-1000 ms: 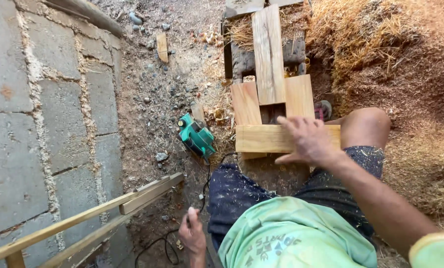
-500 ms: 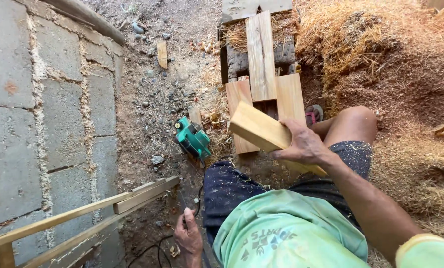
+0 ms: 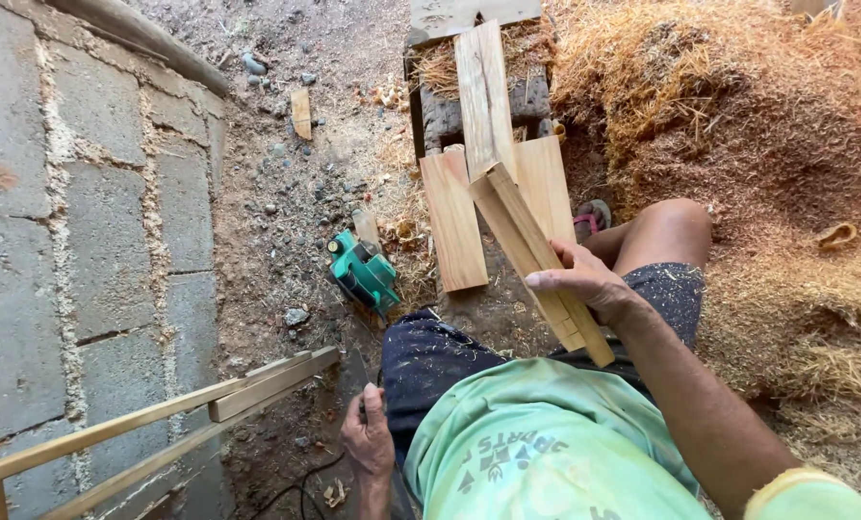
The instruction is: Mark wood blocks with a ruler and pen, then arrange them to check the fit and alignment for a project.
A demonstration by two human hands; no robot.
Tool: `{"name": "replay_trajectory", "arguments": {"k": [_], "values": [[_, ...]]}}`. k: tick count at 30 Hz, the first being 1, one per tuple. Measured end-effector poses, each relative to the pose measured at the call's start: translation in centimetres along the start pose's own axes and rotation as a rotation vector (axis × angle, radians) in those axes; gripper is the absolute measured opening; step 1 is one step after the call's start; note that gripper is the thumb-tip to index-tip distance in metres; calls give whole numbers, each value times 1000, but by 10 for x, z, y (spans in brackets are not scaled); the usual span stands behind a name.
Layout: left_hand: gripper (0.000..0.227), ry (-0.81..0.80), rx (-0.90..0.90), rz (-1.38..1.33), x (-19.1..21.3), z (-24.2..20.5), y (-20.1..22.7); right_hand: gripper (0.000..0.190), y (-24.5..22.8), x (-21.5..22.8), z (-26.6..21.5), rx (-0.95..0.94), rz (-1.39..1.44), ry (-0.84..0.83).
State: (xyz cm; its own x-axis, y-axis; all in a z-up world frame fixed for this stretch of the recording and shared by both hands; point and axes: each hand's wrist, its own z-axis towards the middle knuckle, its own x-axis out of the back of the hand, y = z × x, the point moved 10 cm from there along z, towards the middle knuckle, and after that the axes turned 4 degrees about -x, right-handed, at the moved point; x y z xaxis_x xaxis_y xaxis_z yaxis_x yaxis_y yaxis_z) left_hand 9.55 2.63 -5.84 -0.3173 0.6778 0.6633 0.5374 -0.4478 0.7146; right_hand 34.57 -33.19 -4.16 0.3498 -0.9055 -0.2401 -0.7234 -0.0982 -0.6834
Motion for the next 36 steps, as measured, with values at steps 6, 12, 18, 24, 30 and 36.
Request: {"name": "replay_trajectory", "arguments": {"k": [6,12,18,24,30,36], "values": [[60,-96,262,33,-13,-8,-29,100,-4,-2,-3,64,-41,100],[57,-18,52,-46,-6,-3,-7,108,-22,34,-8,352,-872,710],[53,-33,-54,28,-6,-3,17,92,-33,16,27,413,-1232,611],[49,-81,-41,55,-12,-4,18,94,-35,-35,50,289,-1612,403],[48,-3,-97,8,-6,-13,-6,73,-18,-114,54,397,-1670,306],[50,12,-20,7,5,-4,1,71,-33,-72,69,399,-1598,442]]}}
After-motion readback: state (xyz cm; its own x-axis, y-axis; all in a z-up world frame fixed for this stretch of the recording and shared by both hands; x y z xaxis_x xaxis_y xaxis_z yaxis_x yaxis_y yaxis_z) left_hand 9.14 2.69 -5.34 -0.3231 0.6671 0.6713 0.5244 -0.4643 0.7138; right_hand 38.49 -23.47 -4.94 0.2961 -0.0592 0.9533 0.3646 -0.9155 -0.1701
